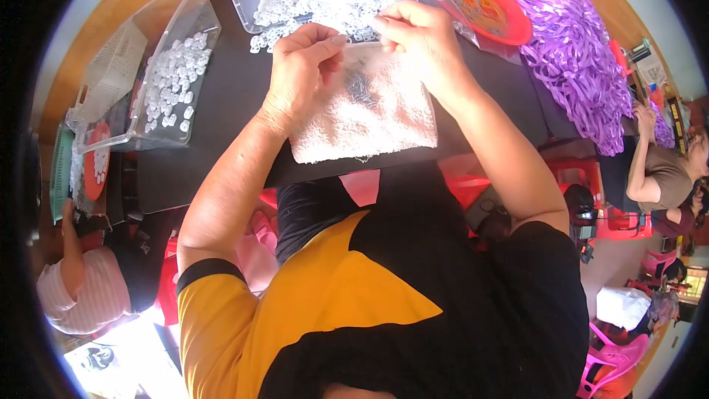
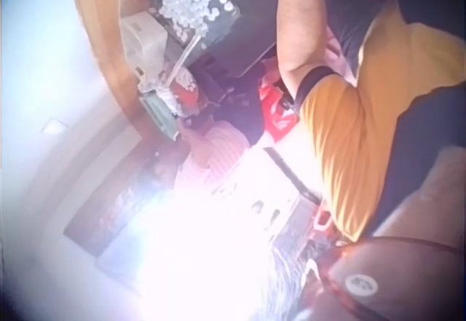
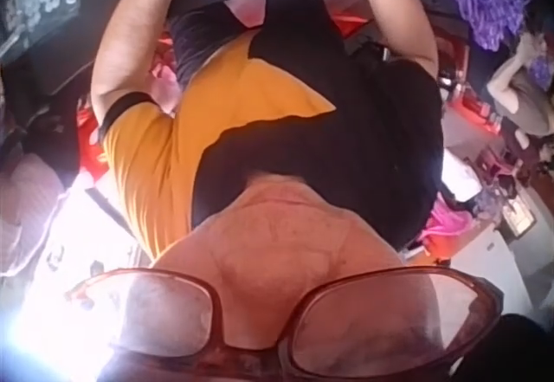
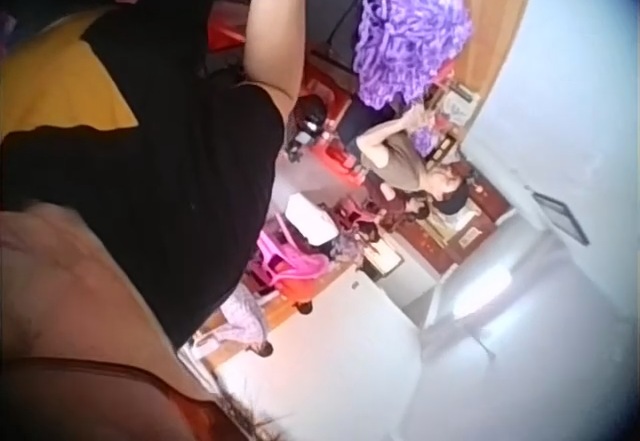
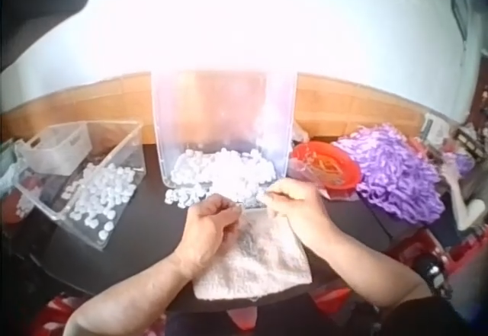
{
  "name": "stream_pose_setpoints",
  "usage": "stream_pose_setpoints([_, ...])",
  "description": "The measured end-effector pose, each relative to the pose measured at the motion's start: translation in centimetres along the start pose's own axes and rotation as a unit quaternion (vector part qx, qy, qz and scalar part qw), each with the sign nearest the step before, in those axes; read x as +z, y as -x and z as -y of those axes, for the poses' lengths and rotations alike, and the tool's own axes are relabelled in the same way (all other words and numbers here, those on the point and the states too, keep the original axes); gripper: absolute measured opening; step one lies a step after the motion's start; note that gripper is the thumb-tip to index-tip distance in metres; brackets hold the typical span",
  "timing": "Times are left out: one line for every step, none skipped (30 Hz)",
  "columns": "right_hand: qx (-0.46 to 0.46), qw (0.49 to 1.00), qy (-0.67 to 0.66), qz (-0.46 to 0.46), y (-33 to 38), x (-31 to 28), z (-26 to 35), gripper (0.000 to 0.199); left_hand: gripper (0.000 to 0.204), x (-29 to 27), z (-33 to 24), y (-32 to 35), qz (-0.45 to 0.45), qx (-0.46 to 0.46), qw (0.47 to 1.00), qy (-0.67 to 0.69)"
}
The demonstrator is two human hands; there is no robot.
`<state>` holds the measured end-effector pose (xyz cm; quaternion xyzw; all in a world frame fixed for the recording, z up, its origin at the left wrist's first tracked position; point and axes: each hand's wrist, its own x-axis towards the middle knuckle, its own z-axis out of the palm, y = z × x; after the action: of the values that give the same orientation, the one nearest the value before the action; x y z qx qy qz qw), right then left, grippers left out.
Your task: Assembling small white plastic components at a workstation.
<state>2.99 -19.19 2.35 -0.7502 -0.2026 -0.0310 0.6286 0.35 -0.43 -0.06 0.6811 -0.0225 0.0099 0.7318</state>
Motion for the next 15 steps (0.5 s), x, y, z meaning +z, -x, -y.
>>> stream_pose_setpoints([0.018, 0.999, -0.030, 0.002, -0.2, 0.5, 0.1, 0.014, 0.014, 0.0, -0.4, 0.1, 0.003, -0.008, 0.999, 0.039])
stream_pose_setpoints([0.036, 0.998, -0.060, 0.004, -0.4, 1.0, -0.1, 0.014, 0.014, 0.0, -0.2, 0.0, 0.006, -0.007, 0.998, 0.056])
stream_pose_setpoints([0.053, 0.996, -0.077, 0.008, -0.5, 1.5, -0.2, 0.014, 0.014, 0.0, -0.3, -0.1, 0.006, -0.003, 0.998, 0.057])
stream_pose_setpoints([0.051, 0.996, -0.077, 0.010, -0.5, 1.9, -0.1, 0.014, 0.014, 0.0, -0.3, -0.1, -0.002, -0.008, 0.997, 0.073])
stream_pose_setpoints([0.061, 0.995, -0.076, 0.006, -0.5, 2.2, 0.1, 0.015, 0.013, 0.0, -0.4, 0.0, -0.010, -0.013, 0.996, 0.090])
stream_pose_setpoints([0.071, 0.995, -0.075, 0.002, -0.6, 2.5, 0.2, 0.015, 0.014, -0.1, -0.5, -0.1, -0.014, -0.016, 0.995, 0.093])
stream_pose_setpoints([0.070, 0.995, -0.075, 0.004, -0.7, 2.8, 0.3, 0.015, 0.014, -0.2, -0.5, -0.1, -0.015, -0.015, 0.995, 0.093])
stream_pose_setpoints([0.066, 0.994, -0.087, -0.011, -0.9, 3.0, 0.5, 0.015, 0.014, -0.2, -0.6, -0.1, -0.023, -0.014, 0.995, 0.093])
stream_pose_setpoints([0.061, 0.993, -0.099, -0.025, -1.0, 3.2, 0.6, 0.015, 0.014, -0.2, -0.6, -0.1, -0.031, -0.014, 0.995, 0.094])
stream_pose_setpoints([0.061, 0.993, -0.098, -0.025, -1.1, 3.3, 0.6, 0.015, 0.014, -0.2, -0.6, -0.1, -0.032, -0.014, 0.995, 0.095])
stream_pose_setpoints([0.061, 0.994, -0.091, -0.026, -1.1, 3.4, 0.5, 0.015, 0.014, -0.1, -0.6, -0.1, -0.036, -0.013, 0.995, 0.091])
stream_pose_setpoints([0.061, 0.994, -0.084, -0.027, -1.2, 3.5, 0.4, 0.015, 0.014, -0.1, -0.6, -0.1, -0.041, -0.012, 0.995, 0.088])
stream_pose_setpoints([0.061, 0.994, -0.083, -0.025, -1.2, 3.5, 0.3, 0.015, 0.014, -0.2, -0.6, -0.1, -0.042, -0.012, 0.995, 0.088])
stream_pose_setpoints([0.053, 0.995, -0.083, -0.029, -1.3, 3.4, 0.2, 0.015, 0.014, -0.2, -0.6, -0.1, -0.042, -0.009, 0.995, 0.092])
stream_pose_setpoints([0.046, 0.995, -0.083, -0.033, -1.3, 3.4, 0.1, 0.015, 0.014, -0.2, -0.5, -0.2, -0.042, -0.006, 0.995, 0.095])
